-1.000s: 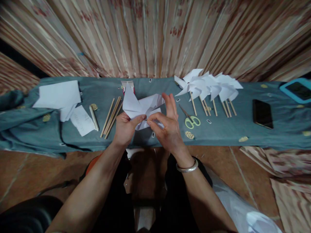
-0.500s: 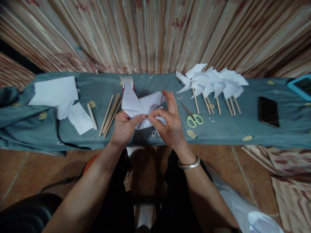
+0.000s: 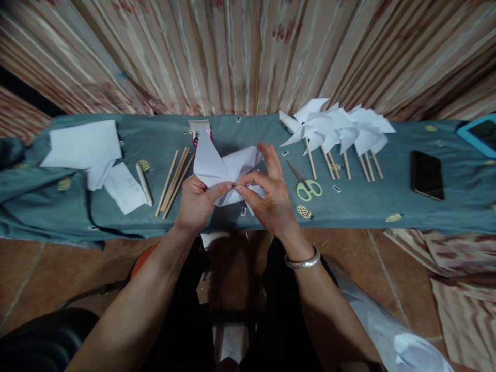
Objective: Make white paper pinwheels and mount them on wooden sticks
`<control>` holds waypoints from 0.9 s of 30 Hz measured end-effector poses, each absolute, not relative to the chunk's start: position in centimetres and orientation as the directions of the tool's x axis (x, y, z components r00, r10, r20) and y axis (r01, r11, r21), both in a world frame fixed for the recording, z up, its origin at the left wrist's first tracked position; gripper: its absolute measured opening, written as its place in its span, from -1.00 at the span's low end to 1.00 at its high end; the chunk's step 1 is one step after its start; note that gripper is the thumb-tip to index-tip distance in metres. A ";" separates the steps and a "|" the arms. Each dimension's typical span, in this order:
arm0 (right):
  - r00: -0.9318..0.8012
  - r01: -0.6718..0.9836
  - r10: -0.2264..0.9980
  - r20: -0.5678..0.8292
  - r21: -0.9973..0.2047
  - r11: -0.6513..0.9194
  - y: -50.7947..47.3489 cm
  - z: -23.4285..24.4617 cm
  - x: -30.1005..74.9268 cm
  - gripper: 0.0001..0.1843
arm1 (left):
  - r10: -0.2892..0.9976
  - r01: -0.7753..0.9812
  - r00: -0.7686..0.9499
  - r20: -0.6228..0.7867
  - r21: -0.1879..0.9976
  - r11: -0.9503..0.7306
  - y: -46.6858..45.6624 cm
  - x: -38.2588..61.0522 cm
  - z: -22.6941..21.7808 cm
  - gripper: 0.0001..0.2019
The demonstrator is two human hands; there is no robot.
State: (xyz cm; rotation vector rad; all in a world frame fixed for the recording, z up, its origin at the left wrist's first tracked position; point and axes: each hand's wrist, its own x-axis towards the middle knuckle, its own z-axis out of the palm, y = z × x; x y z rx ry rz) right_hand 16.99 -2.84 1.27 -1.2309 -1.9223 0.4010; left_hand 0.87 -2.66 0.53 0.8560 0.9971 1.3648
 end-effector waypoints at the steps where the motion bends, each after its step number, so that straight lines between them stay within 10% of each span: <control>1: -0.205 0.610 0.867 0.454 -0.634 0.476 -2.9 1.3 17.0 -0.88 | 0.997 -0.368 -0.048 -0.063 0.929 0.041 -2.7 0.9 0.5 -0.81; 27: -0.112 0.463 0.908 0.403 -0.787 0.407 -2.6 0.6 16.8 -0.82 | 1.000 -0.332 -0.007 0.013 0.943 -0.015 -2.6 0.7 0.2 -0.72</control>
